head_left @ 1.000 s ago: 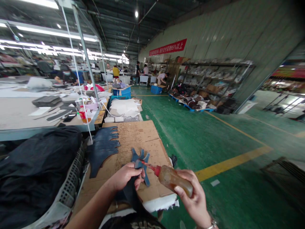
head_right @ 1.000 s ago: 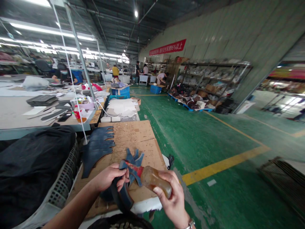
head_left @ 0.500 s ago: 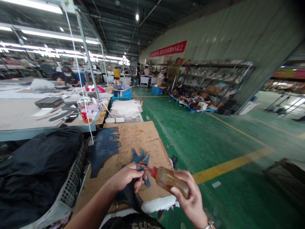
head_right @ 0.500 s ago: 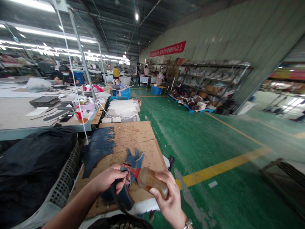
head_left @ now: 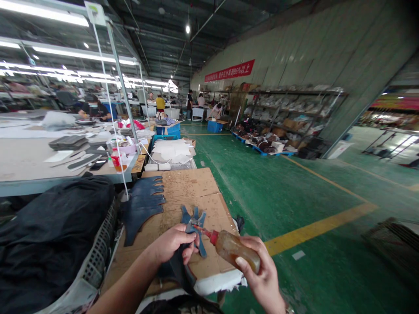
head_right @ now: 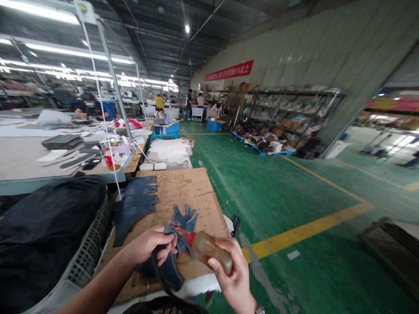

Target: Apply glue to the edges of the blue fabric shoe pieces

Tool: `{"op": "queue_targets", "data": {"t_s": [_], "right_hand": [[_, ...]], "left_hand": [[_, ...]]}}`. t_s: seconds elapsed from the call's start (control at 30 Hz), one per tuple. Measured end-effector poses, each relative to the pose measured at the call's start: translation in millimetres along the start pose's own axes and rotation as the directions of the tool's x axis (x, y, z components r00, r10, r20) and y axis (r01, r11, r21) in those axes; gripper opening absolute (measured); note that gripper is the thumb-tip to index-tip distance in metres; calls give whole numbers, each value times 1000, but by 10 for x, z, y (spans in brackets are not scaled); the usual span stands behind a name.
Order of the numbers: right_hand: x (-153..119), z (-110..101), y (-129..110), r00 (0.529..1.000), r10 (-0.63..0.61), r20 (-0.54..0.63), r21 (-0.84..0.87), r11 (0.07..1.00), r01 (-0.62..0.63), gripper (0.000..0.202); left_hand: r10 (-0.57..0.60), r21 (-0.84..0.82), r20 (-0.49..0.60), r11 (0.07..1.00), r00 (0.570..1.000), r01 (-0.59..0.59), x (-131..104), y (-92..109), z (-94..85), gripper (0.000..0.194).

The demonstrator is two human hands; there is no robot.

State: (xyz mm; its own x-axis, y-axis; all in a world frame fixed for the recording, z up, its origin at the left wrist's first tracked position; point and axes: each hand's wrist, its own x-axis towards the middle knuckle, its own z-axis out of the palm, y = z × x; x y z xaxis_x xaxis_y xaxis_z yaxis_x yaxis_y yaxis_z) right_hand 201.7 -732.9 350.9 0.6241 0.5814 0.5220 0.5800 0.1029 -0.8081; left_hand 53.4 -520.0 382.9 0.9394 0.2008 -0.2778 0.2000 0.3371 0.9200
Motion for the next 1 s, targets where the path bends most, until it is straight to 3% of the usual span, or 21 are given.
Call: {"op": "queue_targets", "data": {"t_s": [0.13, 0.33, 0.47, 0.57, 0.63, 0.7, 0.8, 0.9, 1.0], "right_hand": [[-22, -10, 41, 996, 35, -86, -15, 999, -36, 22], [-23, 8, 10, 1000, 9, -3, 10, 1000, -9, 24], [11, -10, 24, 978, 157, -134, 68, 986, -149, 24], [38, -52, 31, 934, 327, -143, 253, 925, -284, 31], [56, -73, 21, 910, 402, -105, 354, 870, -343, 36], [74, -83, 7, 898, 436, -65, 394, 838, -378, 37], [90, -85, 0, 894, 449, -17, 377, 831, -410, 37], [66, -80, 9, 894, 446, 36, 345, 835, -430, 36], [11, -61, -3, 888, 442, 125, 335, 824, -457, 35]], "left_hand": [[2, 1, 0, 1000, 1000, -2, -23, 12, 0, 31], [4, 31, -3, 1000, 1000, -3, -40, 19, 25, 29], [15, 146, -47, 989, 999, -8, -69, 51, 70, 35], [146, 343, -103, 934, 984, -103, -75, 81, 103, 30], [298, 493, -167, 851, 940, -183, -60, 77, 92, 19], [463, 619, -202, 744, 863, -254, -35, 44, 43, 6], [624, 711, -175, 615, 762, -340, 2, -32, -66, 32], [686, 762, -116, 526, 718, -379, 13, -96, -140, 45], [711, 892, -6, 321, 703, -318, -2, -137, -156, 47]]}}
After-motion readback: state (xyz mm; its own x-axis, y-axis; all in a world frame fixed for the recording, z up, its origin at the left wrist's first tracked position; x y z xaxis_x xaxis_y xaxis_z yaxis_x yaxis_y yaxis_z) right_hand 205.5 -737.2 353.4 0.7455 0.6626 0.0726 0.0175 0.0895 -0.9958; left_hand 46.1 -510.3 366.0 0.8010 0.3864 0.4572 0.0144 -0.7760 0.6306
